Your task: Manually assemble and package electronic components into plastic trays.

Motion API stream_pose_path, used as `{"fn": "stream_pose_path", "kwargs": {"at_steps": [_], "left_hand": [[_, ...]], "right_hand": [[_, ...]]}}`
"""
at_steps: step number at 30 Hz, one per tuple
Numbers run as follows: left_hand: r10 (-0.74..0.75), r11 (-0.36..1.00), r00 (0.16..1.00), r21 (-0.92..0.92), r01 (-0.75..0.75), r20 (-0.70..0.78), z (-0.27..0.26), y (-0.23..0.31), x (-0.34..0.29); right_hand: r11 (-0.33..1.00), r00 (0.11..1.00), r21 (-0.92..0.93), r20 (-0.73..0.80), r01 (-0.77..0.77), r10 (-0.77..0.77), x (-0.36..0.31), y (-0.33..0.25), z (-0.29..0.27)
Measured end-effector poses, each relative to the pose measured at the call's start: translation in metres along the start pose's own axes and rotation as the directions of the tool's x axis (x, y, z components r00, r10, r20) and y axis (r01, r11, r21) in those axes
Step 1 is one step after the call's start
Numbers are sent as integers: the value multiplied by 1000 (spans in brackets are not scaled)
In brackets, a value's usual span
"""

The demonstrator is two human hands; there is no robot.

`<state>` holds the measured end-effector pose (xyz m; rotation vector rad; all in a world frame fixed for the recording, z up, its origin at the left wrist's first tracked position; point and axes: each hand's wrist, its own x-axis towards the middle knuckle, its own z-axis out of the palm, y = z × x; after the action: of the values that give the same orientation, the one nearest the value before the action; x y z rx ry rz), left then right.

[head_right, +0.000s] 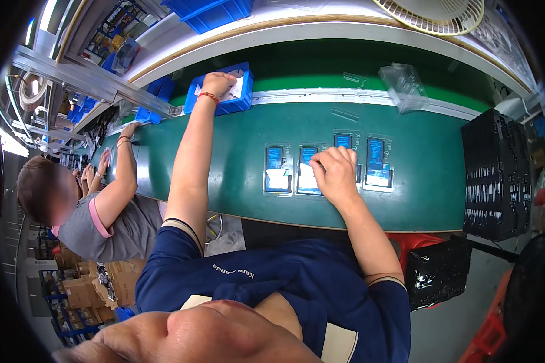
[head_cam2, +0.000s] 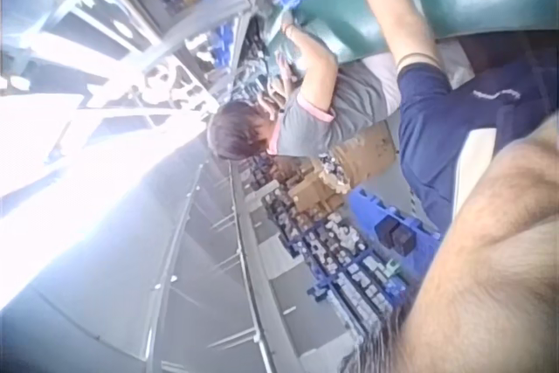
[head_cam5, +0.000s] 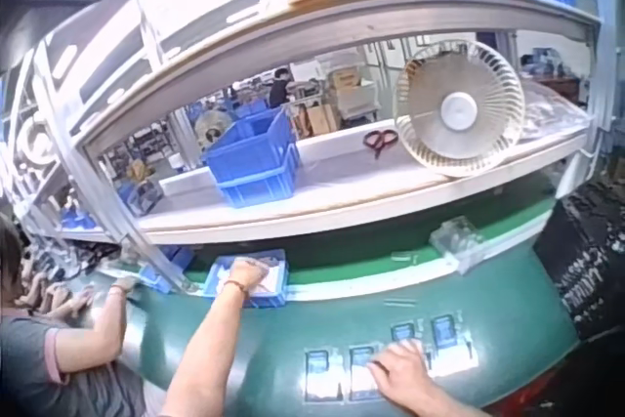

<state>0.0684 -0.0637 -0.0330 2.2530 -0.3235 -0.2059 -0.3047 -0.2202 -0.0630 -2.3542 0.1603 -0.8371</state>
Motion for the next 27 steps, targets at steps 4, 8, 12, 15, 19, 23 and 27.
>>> {"fn": "stream_pose_path", "kwargs": {"at_steps": [4, 8, 12, 15, 19, 23, 27], "left_hand": [[-123, 943, 992, -311, 116, -5, -29, 13, -20], [-155, 866, 983, -493, 88, -98, -53, -2, -25], [-118, 747, 974, -664, -42, -195, -60, -7, -30], [-51, 697, 985, -712, -84, -166, -50, 3, -52], [31, 623, 990, -777, 89, 138, -2, 38, -116], [167, 565, 925, -802, 194, 341, 52, 54, -184], [242, 556, 873, -798, 233, 424, 90, 57, -218]], "right_hand": [[1000, 1000, 0, 15, -4, 4, 0, 2, 1], [1000, 1000, 11, 25, 8, -8, 1, -1, 5], [1000, 1000, 17, 28, -11, 11, 1, 1, 6], [999, 1000, 27, 2, -18, 18, 2, -1, 4], [833, 931, 420, 107, -360, 348, 12, -6, 8], [595, 889, 709, 99, -378, 447, 28, -14, 12], [380, 822, 813, 195, -440, 534, 28, -4, 1]]}}
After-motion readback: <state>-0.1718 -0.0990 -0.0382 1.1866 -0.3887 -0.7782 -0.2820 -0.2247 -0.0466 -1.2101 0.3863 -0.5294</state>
